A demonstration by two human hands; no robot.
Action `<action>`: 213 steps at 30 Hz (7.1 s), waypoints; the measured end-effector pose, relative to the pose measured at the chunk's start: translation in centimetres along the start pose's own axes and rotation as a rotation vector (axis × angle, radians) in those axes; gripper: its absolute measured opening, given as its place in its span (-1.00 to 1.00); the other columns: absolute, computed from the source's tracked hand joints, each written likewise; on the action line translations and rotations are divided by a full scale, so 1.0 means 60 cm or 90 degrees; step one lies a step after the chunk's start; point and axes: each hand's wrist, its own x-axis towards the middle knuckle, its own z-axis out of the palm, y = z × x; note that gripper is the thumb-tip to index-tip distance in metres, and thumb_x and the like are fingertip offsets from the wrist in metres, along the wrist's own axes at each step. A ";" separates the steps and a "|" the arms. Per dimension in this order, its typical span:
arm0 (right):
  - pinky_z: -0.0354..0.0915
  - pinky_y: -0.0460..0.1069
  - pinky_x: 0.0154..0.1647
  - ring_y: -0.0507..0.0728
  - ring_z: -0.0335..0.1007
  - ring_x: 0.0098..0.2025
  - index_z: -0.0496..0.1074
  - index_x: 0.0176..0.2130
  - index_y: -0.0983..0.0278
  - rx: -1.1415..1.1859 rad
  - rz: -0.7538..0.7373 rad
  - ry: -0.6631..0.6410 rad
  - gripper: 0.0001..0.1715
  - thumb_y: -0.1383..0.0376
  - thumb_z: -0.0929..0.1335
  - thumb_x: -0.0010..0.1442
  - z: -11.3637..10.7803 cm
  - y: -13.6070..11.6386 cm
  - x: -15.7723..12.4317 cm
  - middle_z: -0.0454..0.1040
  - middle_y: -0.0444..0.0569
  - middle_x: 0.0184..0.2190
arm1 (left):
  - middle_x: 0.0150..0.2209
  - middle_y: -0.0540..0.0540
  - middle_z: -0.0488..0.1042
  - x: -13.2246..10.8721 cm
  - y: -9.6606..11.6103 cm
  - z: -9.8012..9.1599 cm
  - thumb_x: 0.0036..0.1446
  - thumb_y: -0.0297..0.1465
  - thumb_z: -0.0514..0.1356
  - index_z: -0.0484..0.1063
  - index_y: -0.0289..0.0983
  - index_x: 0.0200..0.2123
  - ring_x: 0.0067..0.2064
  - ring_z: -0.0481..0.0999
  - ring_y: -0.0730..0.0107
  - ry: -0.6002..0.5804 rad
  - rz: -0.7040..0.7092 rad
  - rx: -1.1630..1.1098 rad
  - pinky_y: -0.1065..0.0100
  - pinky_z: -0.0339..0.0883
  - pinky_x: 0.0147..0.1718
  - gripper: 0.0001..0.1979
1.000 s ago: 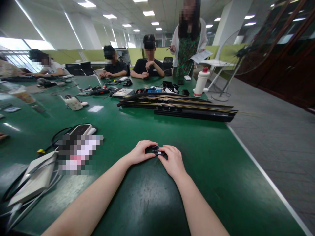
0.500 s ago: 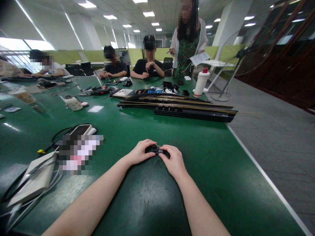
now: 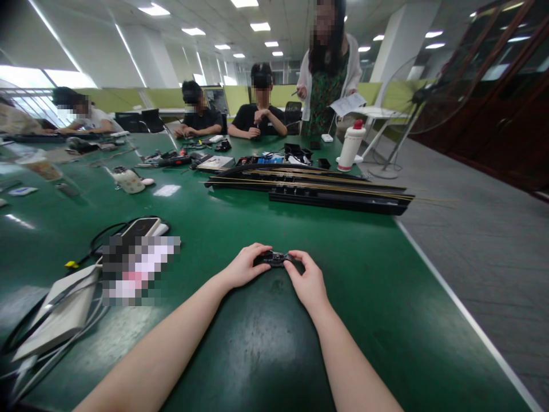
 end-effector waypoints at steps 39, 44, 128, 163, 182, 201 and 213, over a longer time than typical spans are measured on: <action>0.27 0.15 0.01 0.16 0.45 -0.16 0.40 -0.26 0.25 0.337 0.134 0.172 -0.64 0.16 0.43 -0.09 -0.009 0.003 0.012 0.53 -0.01 -0.27 | -0.06 -0.13 0.42 0.001 0.002 -0.002 0.06 -0.34 0.24 0.33 -0.22 0.02 -0.02 0.40 0.17 -0.008 0.000 0.003 0.17 0.25 0.00 -0.58; 0.24 0.15 0.05 0.15 0.44 -0.16 0.40 -0.26 0.25 0.353 0.143 0.169 -0.64 0.17 0.44 -0.09 -0.009 0.001 0.012 0.52 -0.02 -0.27 | -0.07 -0.13 0.42 0.000 0.003 -0.003 0.06 -0.35 0.24 0.34 -0.23 0.01 -0.03 0.40 0.18 -0.005 0.001 0.005 0.19 0.26 -0.01 -0.59; 0.21 0.20 0.02 0.23 0.34 -0.02 0.48 -0.18 0.11 -0.299 -0.161 -0.101 -0.75 0.27 0.36 0.07 0.011 -0.002 -0.004 0.49 -0.01 -0.08 | -0.06 -0.08 0.44 0.001 0.006 -0.003 0.02 -0.31 0.29 0.36 -0.17 0.00 -0.01 0.39 0.20 -0.028 0.018 0.020 0.19 0.21 0.01 -0.57; 0.32 0.10 -0.04 0.16 0.44 -0.14 0.43 -0.14 0.21 -0.120 -0.040 -0.033 -0.69 0.24 0.25 0.13 0.000 -0.009 -0.002 0.51 0.01 -0.17 | -0.03 -0.14 0.39 0.000 0.006 -0.001 0.09 -0.36 0.21 0.31 -0.23 0.04 0.01 0.36 0.17 -0.014 0.004 0.020 0.16 0.23 0.01 -0.59; 0.32 0.09 -0.04 0.15 0.45 -0.14 0.44 -0.16 0.20 -0.126 -0.050 -0.039 -0.68 0.32 0.23 0.09 0.000 -0.007 -0.003 0.52 -0.02 -0.19 | -0.02 -0.17 0.37 0.000 0.005 0.000 0.12 -0.36 0.17 0.28 -0.25 0.06 0.03 0.34 0.16 -0.001 -0.001 0.021 0.14 0.23 0.03 -0.59; 0.31 0.06 -0.05 0.13 0.44 -0.15 0.44 -0.19 0.21 -0.138 -0.059 -0.054 -0.71 0.34 0.23 0.10 0.000 -0.001 -0.001 0.52 -0.04 -0.21 | -0.06 -0.15 0.40 -0.001 0.005 0.001 0.10 -0.39 0.18 0.31 -0.24 0.01 -0.01 0.37 0.17 0.006 0.012 0.014 0.15 0.25 0.00 -0.63; 0.32 0.07 -0.06 0.14 0.45 -0.15 0.45 -0.19 0.22 -0.141 -0.053 -0.054 -0.70 0.35 0.23 0.09 -0.001 -0.006 -0.002 0.53 -0.03 -0.21 | -0.06 -0.14 0.38 0.000 0.002 0.002 0.10 -0.39 0.18 0.31 -0.23 0.01 0.00 0.36 0.18 0.010 0.020 0.005 0.17 0.25 0.00 -0.63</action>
